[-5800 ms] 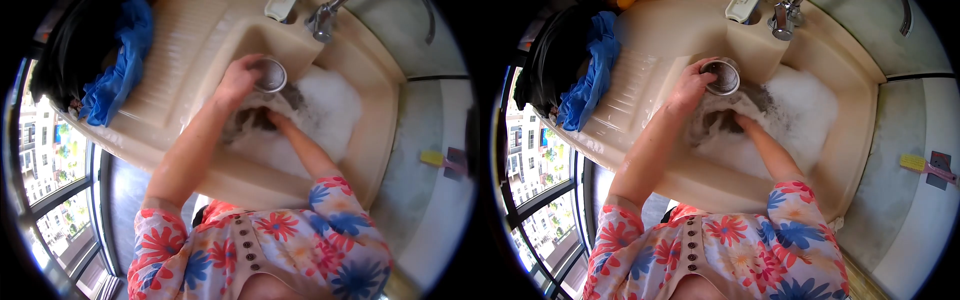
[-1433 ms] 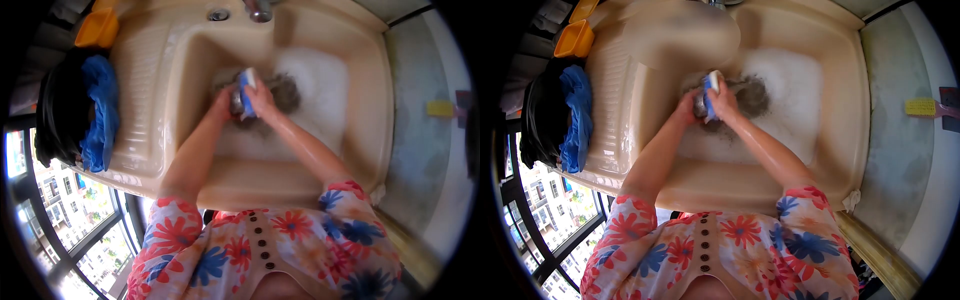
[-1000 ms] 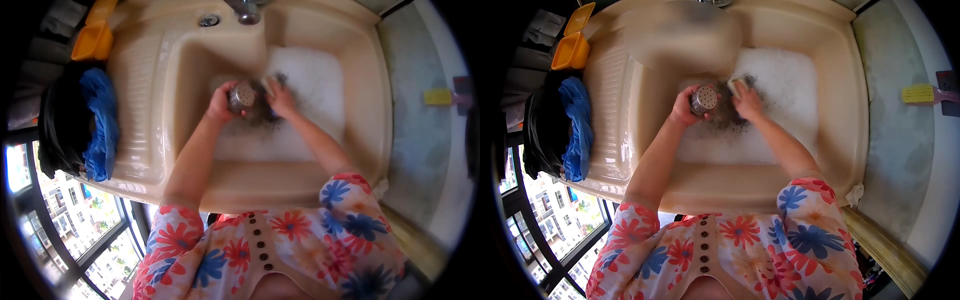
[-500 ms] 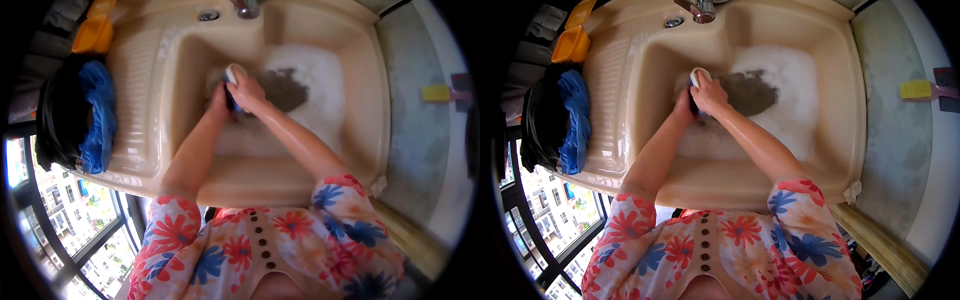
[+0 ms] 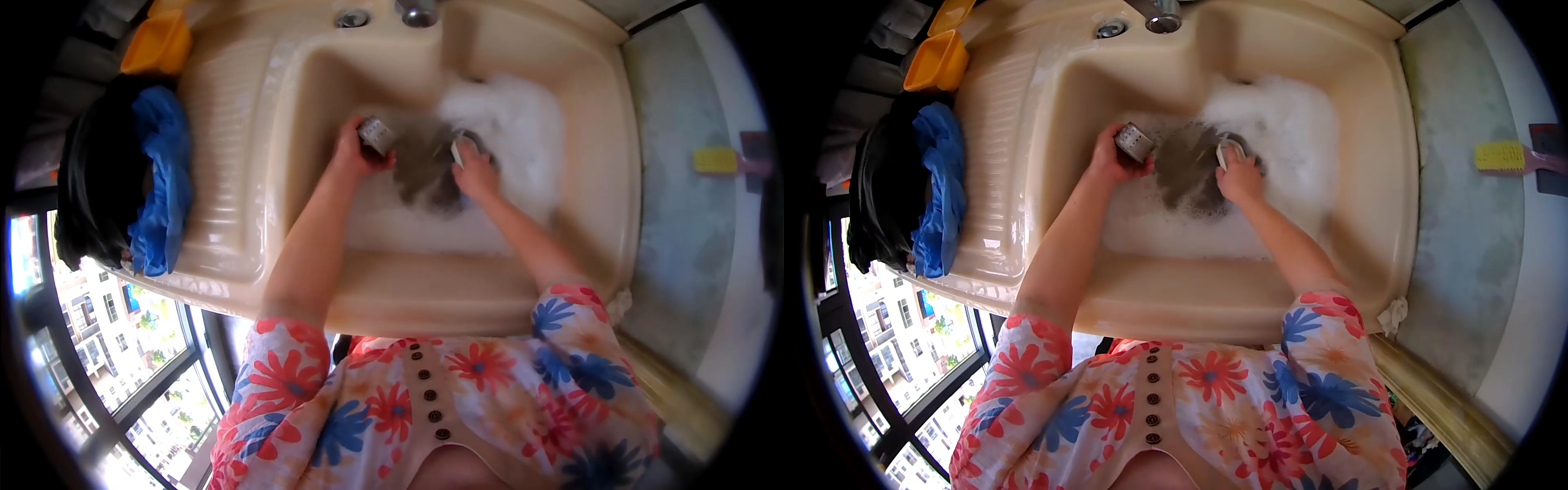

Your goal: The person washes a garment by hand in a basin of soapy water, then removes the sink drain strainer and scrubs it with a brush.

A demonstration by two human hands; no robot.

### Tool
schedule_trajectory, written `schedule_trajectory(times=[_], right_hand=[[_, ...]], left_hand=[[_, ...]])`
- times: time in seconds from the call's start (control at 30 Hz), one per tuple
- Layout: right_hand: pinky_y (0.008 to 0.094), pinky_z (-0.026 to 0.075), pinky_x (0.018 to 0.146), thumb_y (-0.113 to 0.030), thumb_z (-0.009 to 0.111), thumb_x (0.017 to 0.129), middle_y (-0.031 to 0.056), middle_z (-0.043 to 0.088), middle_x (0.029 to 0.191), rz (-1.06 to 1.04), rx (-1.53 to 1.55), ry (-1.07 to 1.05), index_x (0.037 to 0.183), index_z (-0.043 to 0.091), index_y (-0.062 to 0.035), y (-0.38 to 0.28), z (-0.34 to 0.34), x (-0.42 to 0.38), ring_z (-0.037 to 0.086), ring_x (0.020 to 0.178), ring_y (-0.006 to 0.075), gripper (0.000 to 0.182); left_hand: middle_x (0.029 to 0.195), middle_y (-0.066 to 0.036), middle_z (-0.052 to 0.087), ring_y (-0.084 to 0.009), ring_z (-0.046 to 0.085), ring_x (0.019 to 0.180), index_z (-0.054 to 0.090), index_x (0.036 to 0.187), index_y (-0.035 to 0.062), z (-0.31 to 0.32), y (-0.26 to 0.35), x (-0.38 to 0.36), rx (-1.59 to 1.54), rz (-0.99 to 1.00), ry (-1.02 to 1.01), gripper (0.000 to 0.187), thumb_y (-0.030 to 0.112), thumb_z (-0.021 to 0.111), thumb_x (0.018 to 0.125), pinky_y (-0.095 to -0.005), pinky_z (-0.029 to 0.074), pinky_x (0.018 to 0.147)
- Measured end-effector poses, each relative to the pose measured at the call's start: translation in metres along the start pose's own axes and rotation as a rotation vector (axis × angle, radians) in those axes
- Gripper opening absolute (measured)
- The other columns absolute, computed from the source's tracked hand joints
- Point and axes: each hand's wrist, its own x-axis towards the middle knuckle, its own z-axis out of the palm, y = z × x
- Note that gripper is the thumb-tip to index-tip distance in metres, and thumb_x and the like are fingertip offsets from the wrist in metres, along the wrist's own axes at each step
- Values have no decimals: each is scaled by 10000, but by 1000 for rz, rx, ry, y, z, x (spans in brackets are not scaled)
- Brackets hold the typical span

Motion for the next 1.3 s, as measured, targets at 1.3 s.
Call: schedule_trajectory(times=[1.3], right_hand=[[277,466,731,-241,519,846,47,576,995,10,1469,-346,1167,460,-47,-61,-67,-19,568,827,133,379]], left_hand=[[736,-118,606,-185,590,571,595,898,-30,55,-30,-29,1012,457,44,186,116,540,796,-310,481,411]])
